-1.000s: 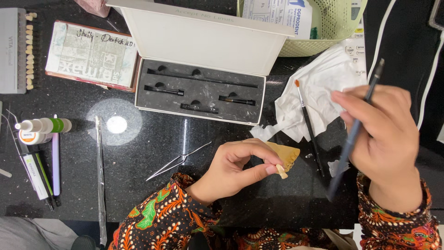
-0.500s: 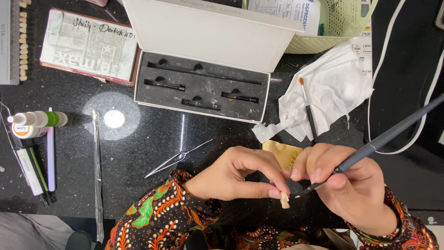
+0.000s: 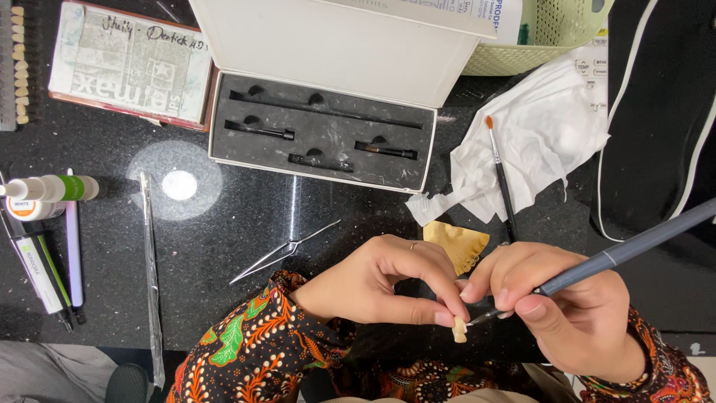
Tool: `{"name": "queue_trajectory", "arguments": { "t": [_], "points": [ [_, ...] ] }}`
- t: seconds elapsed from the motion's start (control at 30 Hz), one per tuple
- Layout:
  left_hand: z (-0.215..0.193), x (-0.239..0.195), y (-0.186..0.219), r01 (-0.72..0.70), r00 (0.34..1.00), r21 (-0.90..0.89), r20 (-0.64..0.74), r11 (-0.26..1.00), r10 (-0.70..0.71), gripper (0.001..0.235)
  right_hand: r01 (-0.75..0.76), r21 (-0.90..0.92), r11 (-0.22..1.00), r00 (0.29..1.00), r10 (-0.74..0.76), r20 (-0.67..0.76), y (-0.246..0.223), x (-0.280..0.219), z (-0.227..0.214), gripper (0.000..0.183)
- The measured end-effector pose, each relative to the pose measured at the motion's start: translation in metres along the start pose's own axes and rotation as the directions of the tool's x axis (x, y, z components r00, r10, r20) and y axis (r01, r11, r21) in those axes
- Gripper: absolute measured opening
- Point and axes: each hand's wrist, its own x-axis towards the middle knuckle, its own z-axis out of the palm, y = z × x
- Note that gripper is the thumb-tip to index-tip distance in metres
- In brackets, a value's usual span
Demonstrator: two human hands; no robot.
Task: The person holds a small tooth-shaped object and repeatedly applies a light-colored substance with a fine brush. They dip the brush into a small pile of material on the table and carefully coat the object's surface, occasionally wiping the brush on a tissue. The object is rotated in hand to access different sides.
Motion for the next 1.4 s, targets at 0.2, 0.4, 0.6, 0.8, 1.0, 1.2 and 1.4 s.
{"name": "queue_trajectory", "arguments": {
  "t": [0.2,0.4,0.6,0.8,1.0,1.2,1.4],
  "points": [
    [0.0,-0.001,0.0,0.006,1.0,-0.011,-0.003,1.0,-0.006,0.006,0.026,0.007,1.0,1.0,-0.026,0.0,0.001,0.0,0.002,0.026],
    [0.001,-0.001,0.0,-0.001,1.0,-0.023,-0.004,1.0,0.001,0.005,0.026,0.014,1.0,1.0,-0.025,-0.005,0.0,0.0,0.002,0.025],
    [0.001,-0.001,0.0,0.007,1.0,-0.03,0.0,1.0,-0.007,0.006,0.01,-0.008,1.0,1.0,-0.01,0.002,-0.001,0.0,0.002,0.026],
    [0.001,-0.001,0.0,0.012,1.0,-0.035,-0.001,0.999,-0.012,0.006,0.02,-0.03,0.999,1.0,-0.019,0.01,-0.002,0.001,0.0,0.026],
    [0.001,0.0,0.001,0.002,1.0,-0.052,0.003,0.999,-0.002,0.004,0.061,0.171,0.983,0.996,-0.05,-0.072,-0.002,0.005,0.005,0.034],
    [-0.001,-0.003,-0.001,0.009,1.0,-0.194,0.01,0.981,-0.007,0.004,0.078,0.262,0.962,0.958,0.0,-0.287,-0.005,0.013,-0.006,0.036],
    [-0.006,-0.001,-0.009,-0.019,0.994,-0.357,-0.104,0.934,-0.019,0.005,0.221,0.209,0.953,0.924,-0.136,-0.357,0.008,0.0,0.004,0.01]
  ]
}}
